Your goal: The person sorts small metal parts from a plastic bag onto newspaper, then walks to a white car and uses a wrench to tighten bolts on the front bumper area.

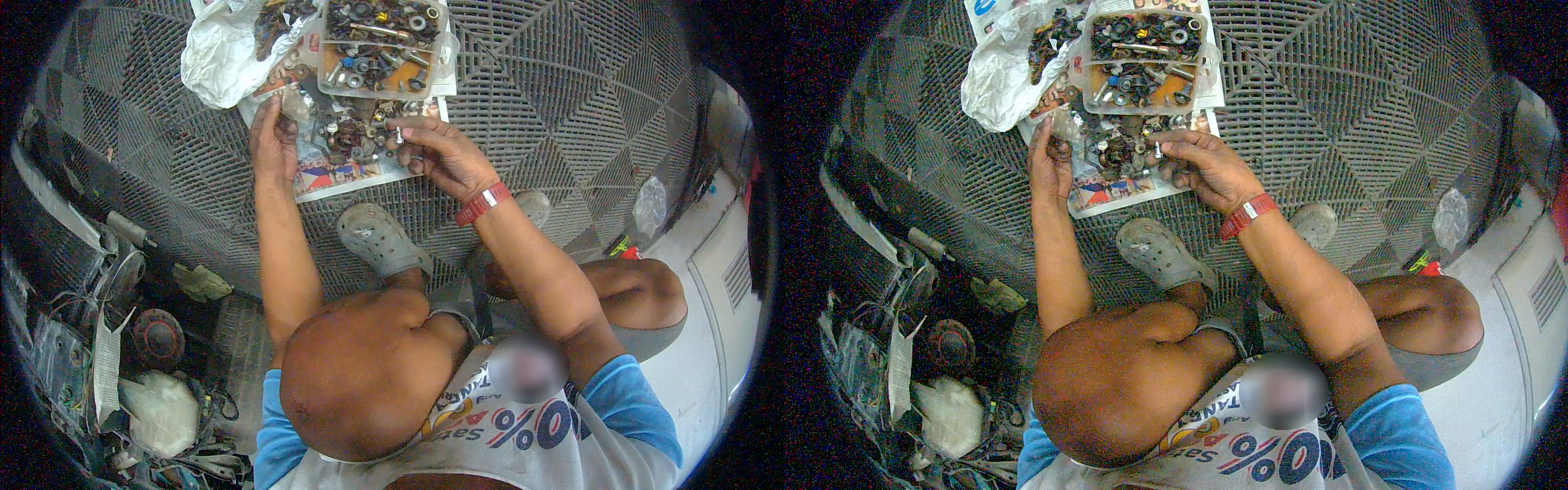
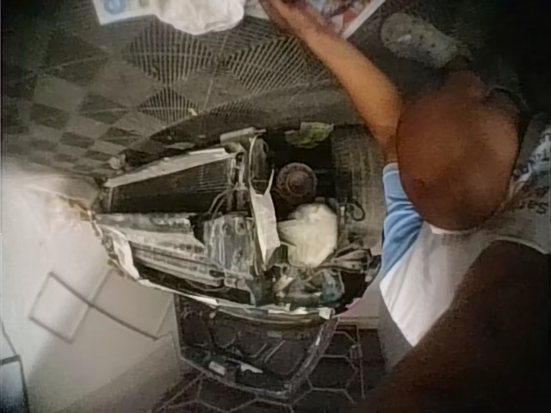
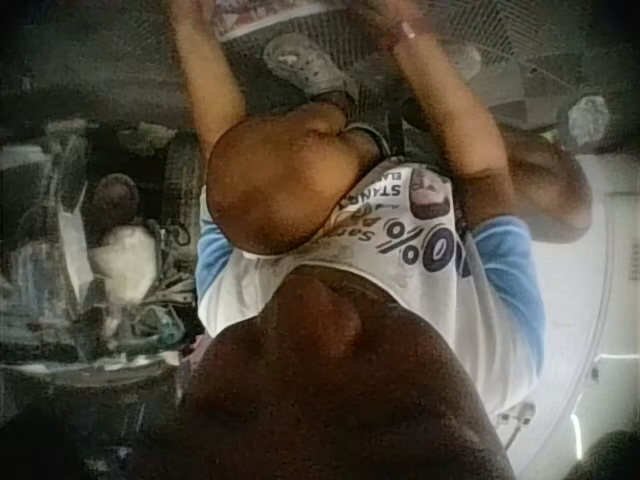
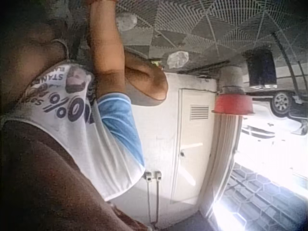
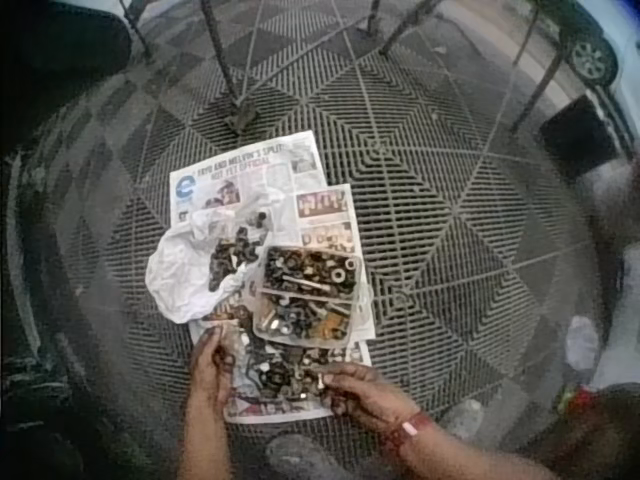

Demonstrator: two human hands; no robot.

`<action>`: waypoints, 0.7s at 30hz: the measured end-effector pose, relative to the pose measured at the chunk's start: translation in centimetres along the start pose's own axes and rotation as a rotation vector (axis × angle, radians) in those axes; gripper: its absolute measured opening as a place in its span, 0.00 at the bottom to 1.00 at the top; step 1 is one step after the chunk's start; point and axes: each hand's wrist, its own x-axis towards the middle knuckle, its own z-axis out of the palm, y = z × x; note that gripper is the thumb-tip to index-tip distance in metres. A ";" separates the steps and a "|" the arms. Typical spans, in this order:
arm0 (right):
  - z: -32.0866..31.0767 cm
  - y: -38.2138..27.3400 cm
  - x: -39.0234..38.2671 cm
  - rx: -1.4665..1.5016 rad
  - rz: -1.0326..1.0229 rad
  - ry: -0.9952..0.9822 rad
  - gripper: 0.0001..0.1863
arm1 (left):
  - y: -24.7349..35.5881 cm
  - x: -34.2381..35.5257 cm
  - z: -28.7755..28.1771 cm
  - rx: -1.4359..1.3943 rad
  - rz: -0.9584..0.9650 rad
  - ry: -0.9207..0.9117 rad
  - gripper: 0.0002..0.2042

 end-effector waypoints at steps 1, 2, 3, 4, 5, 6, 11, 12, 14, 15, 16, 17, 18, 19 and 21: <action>-0.1 0.0 0.0 -0.004 0.004 -0.006 0.16 | 0.0 0.0 0.1 -0.005 -0.007 0.013 0.09; 0.0 0.0 0.0 -0.005 0.008 -0.005 0.16 | 0.0 0.0 0.1 -0.009 -0.013 0.027 0.10; 0.0 -0.1 -0.1 -0.006 0.011 -0.004 0.16 | 0.0 0.0 0.1 -0.011 -0.011 0.020 0.10; 0.1 -0.1 -0.1 -0.007 0.015 -0.004 0.16 | 0.0 0.0 0.1 -0.013 -0.008 0.013 0.10; 0.0 -0.1 -0.1 -0.011 0.018 -0.003 0.16 | 0.0 0.0 0.1 -0.014 -0.006 0.007 0.10; -0.1 -0.1 -0.1 -0.016 0.020 -0.003 0.16 | 0.0 0.0 0.0 -0.016 -0.004 0.004 0.10; -0.2 0.0 -0.1 -0.057 0.017 0.030 0.16 | 0.0 0.1 -0.1 -0.019 0.013 -0.031 0.10; -0.2 0.0 -0.1 -0.065 0.018 0.035 0.16 | -0.1 0.1 -0.2 -0.016 0.009 -0.025 0.10; -0.4 0.1 -0.1 -0.068 0.017 0.043 0.16 | 0.0 0.0 0.1 -0.010 0.000 -0.015 0.09; -0.5 0.2 0.0 -0.064 0.016 0.044 0.15 | 0.1 0.0 0.2 -0.009 -0.001 -0.013 0.09; -0.5 0.2 0.0 -0.060 0.015 0.045 0.15 | 0.1 -0.1 0.3 -0.009 -0.003 -0.010 0.09; -0.5 0.2 0.0 -0.067 0.018 0.049 0.15 | 0.2 -0.1 0.3 -0.008 -0.004 -0.007 0.09; -0.5 0.1 0.0 -0.074 0.021 0.053 0.15 | 0.1 -0.1 0.2 -0.007 -0.003 -0.007 0.09; -0.4 0.1 0.0 -0.081 0.024 0.057 0.15 | 0.1 -0.1 0.2 -0.006 -0.001 -0.007 0.09; -0.3 -0.1 -0.1 -0.079 0.034 0.058 0.15 | 0.1 0.0 0.1 -0.005 0.001 0.000 0.10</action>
